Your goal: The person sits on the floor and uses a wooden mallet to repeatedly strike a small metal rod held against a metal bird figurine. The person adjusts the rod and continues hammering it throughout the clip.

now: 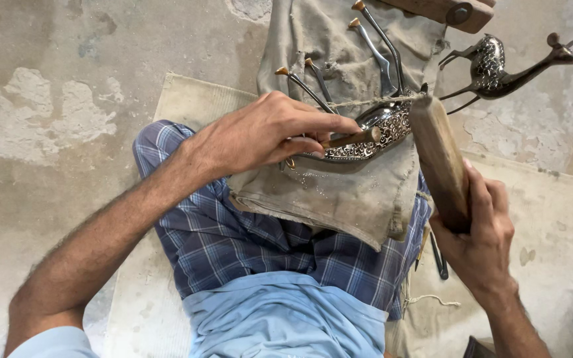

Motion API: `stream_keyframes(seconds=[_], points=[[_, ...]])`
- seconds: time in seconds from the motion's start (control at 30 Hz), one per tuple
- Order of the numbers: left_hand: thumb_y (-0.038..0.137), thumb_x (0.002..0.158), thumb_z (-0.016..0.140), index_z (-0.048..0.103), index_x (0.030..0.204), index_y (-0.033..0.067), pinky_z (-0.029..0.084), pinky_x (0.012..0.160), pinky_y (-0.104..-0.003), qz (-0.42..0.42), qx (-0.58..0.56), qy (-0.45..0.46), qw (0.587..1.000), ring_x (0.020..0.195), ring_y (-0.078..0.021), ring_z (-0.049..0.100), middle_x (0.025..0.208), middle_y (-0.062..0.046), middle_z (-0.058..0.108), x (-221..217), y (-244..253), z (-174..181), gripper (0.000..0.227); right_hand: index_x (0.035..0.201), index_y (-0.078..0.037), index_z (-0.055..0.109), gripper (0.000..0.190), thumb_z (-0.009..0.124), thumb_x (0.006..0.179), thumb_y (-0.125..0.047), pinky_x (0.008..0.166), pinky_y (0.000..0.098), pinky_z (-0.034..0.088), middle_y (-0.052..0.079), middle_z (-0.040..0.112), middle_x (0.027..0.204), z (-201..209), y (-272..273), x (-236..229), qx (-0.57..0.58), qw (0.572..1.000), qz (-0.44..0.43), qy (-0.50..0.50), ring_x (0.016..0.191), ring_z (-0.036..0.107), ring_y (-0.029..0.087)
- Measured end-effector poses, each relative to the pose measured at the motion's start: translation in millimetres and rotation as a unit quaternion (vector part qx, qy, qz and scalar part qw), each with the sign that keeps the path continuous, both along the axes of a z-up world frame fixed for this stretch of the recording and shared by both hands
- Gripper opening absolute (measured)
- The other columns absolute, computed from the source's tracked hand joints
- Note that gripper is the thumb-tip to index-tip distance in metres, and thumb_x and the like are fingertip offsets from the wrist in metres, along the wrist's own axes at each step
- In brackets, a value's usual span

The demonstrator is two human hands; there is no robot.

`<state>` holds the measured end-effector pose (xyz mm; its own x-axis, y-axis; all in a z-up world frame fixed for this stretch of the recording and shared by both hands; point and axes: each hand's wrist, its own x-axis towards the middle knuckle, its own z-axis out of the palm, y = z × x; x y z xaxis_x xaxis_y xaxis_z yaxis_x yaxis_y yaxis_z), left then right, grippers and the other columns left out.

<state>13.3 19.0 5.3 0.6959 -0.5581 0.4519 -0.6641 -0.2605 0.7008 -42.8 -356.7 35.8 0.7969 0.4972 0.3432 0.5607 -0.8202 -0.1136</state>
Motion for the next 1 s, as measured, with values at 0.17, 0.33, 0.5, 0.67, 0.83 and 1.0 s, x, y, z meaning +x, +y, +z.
stream_keyframes(seconds=[0.17, 0.33, 0.5, 0.67, 0.83, 1.0], points=[[0.017, 0.087, 0.070, 0.063, 0.138, 0.0256, 0.067, 0.075, -0.033, 0.007, 0.039, 0.036, 0.999, 0.075, -0.0109, 0.075, 0.093, 0.000, 0.079, -2, -2, 8, 0.052, 0.161, -0.007, 0.040, 0.091, 0.089, 0.084, -0.014, 0.073, 0.0404, 0.059, 0.021, 0.068, 0.118, -2, -4, 0, 0.074, 0.997, -0.003, 0.012, 0.091, 0.071, 0.029], [0.017, 0.087, 0.070, 0.064, 0.136, 0.0275, 0.066, 0.074, -0.033, 0.021, 0.050, 0.057, 0.997, 0.073, -0.0105, 0.075, 0.099, 0.003, 0.080, -3, -3, 8, 0.051, 0.162, -0.008, 0.040, 0.080, 0.080, 0.092, -0.002, 0.073, 0.0358, 0.061, 0.020, 0.067, 0.107, -10, -22, 2, 0.067, 0.995, 0.023, -0.073, 0.089, 0.070, 0.027], [0.016, 0.086, 0.071, 0.065, 0.136, 0.0246, 0.066, 0.077, -0.032, 0.012, 0.022, 0.020, 0.999, 0.080, -0.0111, 0.077, 0.103, 0.002, 0.080, 1, -2, 2, 0.051, 0.157, -0.006, 0.048, 0.075, 0.077, 0.089, 0.010, 0.058, 0.0323, 0.057, 0.013, 0.069, 0.095, -20, -24, 9, 0.006, 0.996, 0.026, -0.088, 0.071, 0.063, 0.021], [0.013, 0.088, 0.071, 0.063, 0.138, 0.0180, 0.067, 0.076, -0.031, -0.017, 0.022, 0.018, 0.999, 0.078, -0.0126, 0.076, 0.092, 0.000, 0.079, 11, 4, -3, 0.051, 0.152, -0.007, 0.040, 0.078, 0.076, 0.084, 0.007, 0.057, 0.0354, 0.055, 0.014, 0.072, 0.093, -15, -14, 7, 0.017, 0.999, -0.013, -0.049, 0.066, 0.064, 0.021], [0.013, 0.090, 0.072, 0.061, 0.139, 0.0175, 0.066, 0.077, -0.031, -0.023, 0.019, 0.009, 1.000, 0.079, -0.0129, 0.076, 0.093, -0.001, 0.078, 14, 6, -3, 0.050, 0.162, -0.005, 0.037, 0.075, 0.075, 0.098, 0.006, 0.072, 0.0294, 0.060, 0.014, 0.073, 0.108, -12, -9, 7, 0.145, 0.989, 0.018, 0.002, 0.084, 0.073, 0.019], [0.012, 0.087, 0.071, 0.061, 0.140, 0.0214, 0.066, 0.079, -0.032, -0.014, 0.028, -0.006, 1.000, 0.079, -0.0121, 0.075, 0.093, 0.000, 0.078, 13, 4, 2, 0.054, 0.156, -0.006, 0.037, 0.066, 0.075, 0.104, 0.005, 0.081, 0.0300, 0.064, 0.014, 0.073, 0.112, -10, -18, 8, 0.150, 0.989, 0.017, 0.004, 0.096, 0.076, 0.022]])
